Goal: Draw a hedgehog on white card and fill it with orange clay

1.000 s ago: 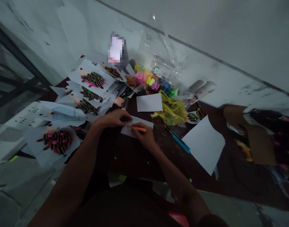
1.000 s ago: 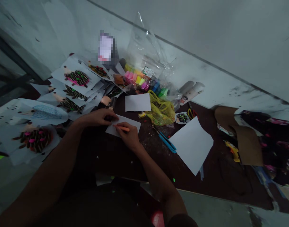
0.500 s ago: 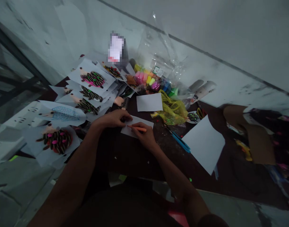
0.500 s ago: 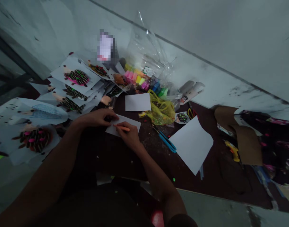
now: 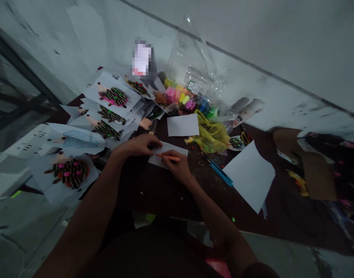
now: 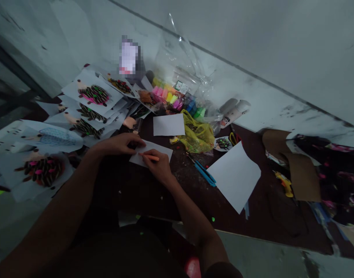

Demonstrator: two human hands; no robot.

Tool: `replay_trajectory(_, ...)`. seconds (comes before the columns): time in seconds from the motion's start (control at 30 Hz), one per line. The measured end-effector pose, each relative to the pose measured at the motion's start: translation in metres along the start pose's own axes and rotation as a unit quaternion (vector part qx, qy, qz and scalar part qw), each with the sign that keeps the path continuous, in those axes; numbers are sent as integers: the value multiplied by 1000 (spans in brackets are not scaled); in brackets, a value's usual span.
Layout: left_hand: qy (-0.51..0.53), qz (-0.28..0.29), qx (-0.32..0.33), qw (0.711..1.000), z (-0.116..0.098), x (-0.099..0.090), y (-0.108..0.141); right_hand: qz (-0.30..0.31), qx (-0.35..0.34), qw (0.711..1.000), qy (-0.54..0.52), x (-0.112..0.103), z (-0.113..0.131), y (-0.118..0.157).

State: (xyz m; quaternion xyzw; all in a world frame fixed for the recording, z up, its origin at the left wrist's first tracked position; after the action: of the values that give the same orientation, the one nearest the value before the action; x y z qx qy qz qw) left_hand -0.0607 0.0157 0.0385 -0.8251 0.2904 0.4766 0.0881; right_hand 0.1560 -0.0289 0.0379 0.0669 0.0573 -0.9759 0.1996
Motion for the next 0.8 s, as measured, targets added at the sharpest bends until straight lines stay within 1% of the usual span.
replay_trajectory(0.2,0,-8,0,1000,-1,0,0,-6,3,1000,-6,1,0,0)
replay_trajectory(0.33,4,-10,4,1000,1,1,0,-8,0,1000,8,1,1,1)
replay_trajectory(0.5,10,-13,8,1000,4,3,-1,-7,11,1000,-2,-1,0,2)
replay_trajectory(0.8,14,-4,5,1000,2,2,-1,-12,14,1000,-13,-3,-1,4)
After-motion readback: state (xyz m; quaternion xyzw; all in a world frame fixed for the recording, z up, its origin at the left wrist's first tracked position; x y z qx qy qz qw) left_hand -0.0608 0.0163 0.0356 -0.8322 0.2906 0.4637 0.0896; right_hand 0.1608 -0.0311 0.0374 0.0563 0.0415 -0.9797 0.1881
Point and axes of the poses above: each hand's wrist, its own y-axis away from the middle knuckle, its own x-axis out of the palm, z = x × y, the point moved 1 cm from there along -y, towards the middle knuckle, and after that the axes turned 14 degrees about -y, right-handed, at the moved point
